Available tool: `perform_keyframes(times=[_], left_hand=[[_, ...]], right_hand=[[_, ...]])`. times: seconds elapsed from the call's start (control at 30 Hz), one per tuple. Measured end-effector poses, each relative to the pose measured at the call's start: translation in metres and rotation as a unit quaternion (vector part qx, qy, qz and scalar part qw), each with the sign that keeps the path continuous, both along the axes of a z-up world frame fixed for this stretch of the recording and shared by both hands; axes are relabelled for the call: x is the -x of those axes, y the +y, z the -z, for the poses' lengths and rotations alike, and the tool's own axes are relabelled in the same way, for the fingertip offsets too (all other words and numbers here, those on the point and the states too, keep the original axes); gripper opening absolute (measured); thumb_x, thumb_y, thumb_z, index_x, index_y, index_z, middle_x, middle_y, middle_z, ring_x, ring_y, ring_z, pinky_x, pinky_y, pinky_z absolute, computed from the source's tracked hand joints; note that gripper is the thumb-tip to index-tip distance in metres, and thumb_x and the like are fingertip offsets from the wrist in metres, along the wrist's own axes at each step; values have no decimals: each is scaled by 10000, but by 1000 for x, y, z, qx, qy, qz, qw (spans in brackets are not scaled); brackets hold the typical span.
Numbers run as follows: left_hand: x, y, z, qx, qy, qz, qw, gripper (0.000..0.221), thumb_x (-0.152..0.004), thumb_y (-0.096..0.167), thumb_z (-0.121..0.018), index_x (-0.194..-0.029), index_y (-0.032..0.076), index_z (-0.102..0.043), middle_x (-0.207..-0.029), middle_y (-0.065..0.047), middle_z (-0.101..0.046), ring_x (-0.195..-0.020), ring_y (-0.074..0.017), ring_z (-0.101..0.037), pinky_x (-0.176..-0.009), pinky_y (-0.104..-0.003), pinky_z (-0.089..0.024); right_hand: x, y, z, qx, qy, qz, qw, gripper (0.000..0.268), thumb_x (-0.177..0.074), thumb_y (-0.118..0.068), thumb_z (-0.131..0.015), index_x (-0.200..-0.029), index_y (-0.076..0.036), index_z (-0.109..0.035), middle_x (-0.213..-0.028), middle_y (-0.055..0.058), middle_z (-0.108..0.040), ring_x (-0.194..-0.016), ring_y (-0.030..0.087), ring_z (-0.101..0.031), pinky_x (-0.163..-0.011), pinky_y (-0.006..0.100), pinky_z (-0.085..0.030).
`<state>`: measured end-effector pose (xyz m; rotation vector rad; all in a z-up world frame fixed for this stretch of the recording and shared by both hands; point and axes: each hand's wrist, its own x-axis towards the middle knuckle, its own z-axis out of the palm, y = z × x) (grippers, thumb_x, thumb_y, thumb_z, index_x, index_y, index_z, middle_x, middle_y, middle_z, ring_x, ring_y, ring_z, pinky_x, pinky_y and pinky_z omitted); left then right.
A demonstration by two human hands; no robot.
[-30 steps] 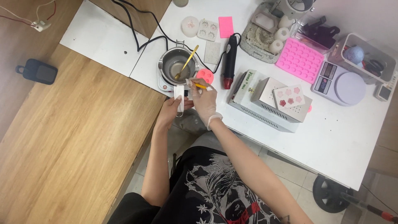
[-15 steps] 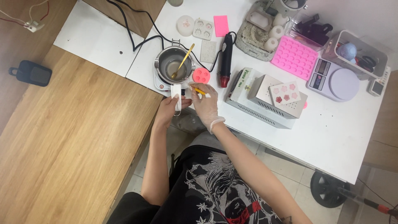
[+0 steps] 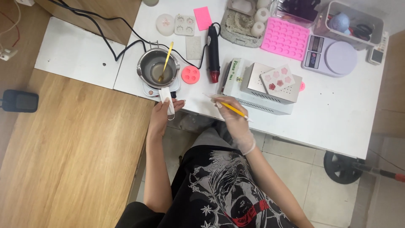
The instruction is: Preparing small flower-shaped wax pieces in a mold using a pick tool.
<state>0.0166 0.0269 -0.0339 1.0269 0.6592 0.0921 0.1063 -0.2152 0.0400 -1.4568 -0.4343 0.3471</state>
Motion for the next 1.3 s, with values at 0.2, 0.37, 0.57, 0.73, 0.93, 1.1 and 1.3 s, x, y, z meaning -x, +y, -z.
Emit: perform_keyframes(times=[0.2,0.37,0.57,0.73,0.93,1.1,1.3], left_hand=[[4,2,5,25,-5,6,1000,405,-1098,190,-372,-1228,-175,-491,-1205,-316,-688,-1180,-350,-702,-1024,-373,-561],[8,5,-5,-81,116,32,989,471,-1074,316,-425,-1311,-76,-535,-1221,-198,-717,-1098,-282,-691,-874,-364,-490],[31,2,-47,-407,164,-40,898,521,-1038,254,-630,-1386,-97,-462,-1285,-224,-638,-1212,-319,-615,-998,-405,-484],[14,-34,-124,-505,119,-58,853,421,-1075,191,-604,-1403,-51,-499,-1346,-214,-621,-1288,-307,-588,-1075,-420,-446],[-43,-98,-118,-440,0,29,897,475,-1020,111,-639,-1450,11,-465,-1362,-153,-641,-1307,-250,-615,-1113,-387,-457],[-97,-156,-97,-427,-94,201,877,708,-930,121,-767,-1520,14,-391,-1531,-178,-500,-1456,-307,-458,-1204,-441,-342],[-145,-179,-65,-434,-154,237,856,842,-984,195,-773,-1632,33,-260,-1659,-115,-436,-1599,-300,-361,-1330,-483,-254]], right_hand=[[11,-38,-37,-50,19,38,998,116,-1025,8,-665,-1134,19,-705,-1172,136,-715,-1093,210,-687,-1013,325,-555],[20,-60,-49,-33,33,56,997,165,-1024,-53,-625,-1149,34,-687,-1135,151,-730,-1051,208,-704,-981,331,-570],[10,-107,-10,-51,142,200,968,212,-1038,-119,-617,-1149,54,-669,-1050,158,-732,-965,202,-687,-945,349,-561],[-8,-156,11,-83,134,300,941,193,-1064,-158,-593,-1129,19,-636,-1049,122,-720,-952,176,-677,-944,333,-546],[-30,-157,-1,37,54,361,930,128,-1030,-89,-638,-1112,6,-615,-1075,105,-704,-967,165,-686,-931,308,-553],[-45,-143,12,-43,63,386,919,117,-1053,-71,-641,-1134,2,-599,-1118,108,-694,-994,165,-685,-955,342,-579],[-75,-140,-1,-225,226,438,841,251,-1061,-190,-564,-1244,-18,-576,-978,66,-652,-966,162,-671,-1034,395,-588]])
